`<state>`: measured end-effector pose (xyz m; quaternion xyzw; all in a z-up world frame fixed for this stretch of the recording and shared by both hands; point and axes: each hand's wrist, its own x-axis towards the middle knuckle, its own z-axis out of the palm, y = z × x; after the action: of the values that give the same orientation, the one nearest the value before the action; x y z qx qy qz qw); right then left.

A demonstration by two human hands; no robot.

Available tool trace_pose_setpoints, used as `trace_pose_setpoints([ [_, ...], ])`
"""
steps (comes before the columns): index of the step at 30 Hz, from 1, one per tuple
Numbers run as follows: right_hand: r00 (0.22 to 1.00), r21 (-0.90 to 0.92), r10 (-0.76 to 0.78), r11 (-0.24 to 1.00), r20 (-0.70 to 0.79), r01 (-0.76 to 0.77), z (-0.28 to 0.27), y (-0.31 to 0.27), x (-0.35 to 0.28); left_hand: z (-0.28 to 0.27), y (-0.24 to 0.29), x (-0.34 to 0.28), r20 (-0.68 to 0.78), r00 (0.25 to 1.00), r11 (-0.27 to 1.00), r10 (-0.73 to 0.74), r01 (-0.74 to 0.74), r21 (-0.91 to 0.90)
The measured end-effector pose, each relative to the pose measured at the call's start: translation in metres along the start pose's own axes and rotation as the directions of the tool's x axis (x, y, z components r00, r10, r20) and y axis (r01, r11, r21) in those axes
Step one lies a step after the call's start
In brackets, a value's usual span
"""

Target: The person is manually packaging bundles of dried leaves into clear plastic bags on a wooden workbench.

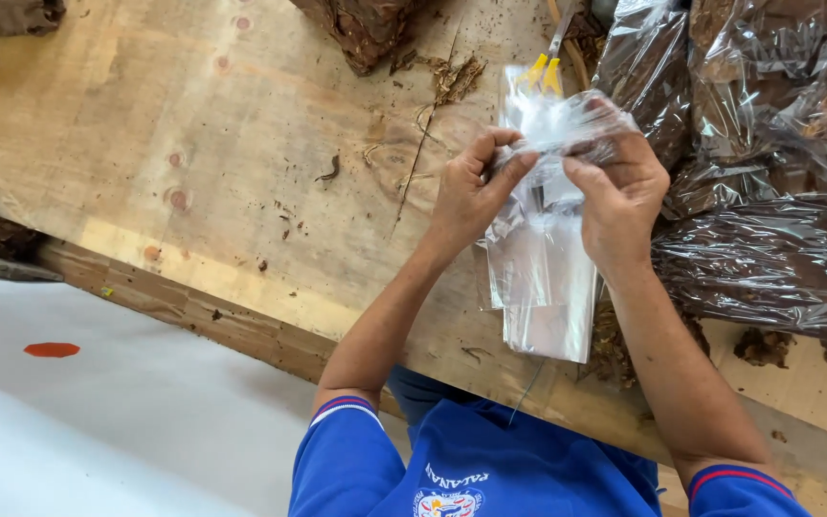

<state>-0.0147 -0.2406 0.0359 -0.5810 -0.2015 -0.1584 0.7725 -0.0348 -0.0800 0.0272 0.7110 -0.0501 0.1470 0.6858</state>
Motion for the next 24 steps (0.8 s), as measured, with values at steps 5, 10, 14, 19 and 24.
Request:
trace_pose_setpoints([
  [5,0.912,0.324,0.407,0.857,0.047,-0.400,0.009,-0.004,0.000,0.005,-0.013,0.008,-0.069,0.997,0.999,-0.027,0.024,-0.041],
  [10,0.941,0.014,0.334,0.942,-0.042,-0.334,-0.018,0.039,-0.002,-0.007,-0.050,0.019,0.018,0.925,0.717,-0.379,0.306,-0.626],
  [14,0.960,0.025,0.233,0.972,-0.155,-0.232,-0.019,0.024,0.003,-0.013,-0.046,0.039,0.023,0.910,0.698,-0.414,0.334,-0.633],
  [19,0.956,-0.052,0.287,0.956,-0.054,-0.290,-0.011,-0.008,0.007,-0.074,-0.083,0.138,-0.121,0.949,0.457,0.292,-0.028,0.889],
  [24,0.959,-0.049,0.282,0.958,0.006,-0.281,-0.002,-0.028,0.008,-0.107,-0.092,0.206,-0.212,0.972,-0.151,0.106,0.226,0.962],
])
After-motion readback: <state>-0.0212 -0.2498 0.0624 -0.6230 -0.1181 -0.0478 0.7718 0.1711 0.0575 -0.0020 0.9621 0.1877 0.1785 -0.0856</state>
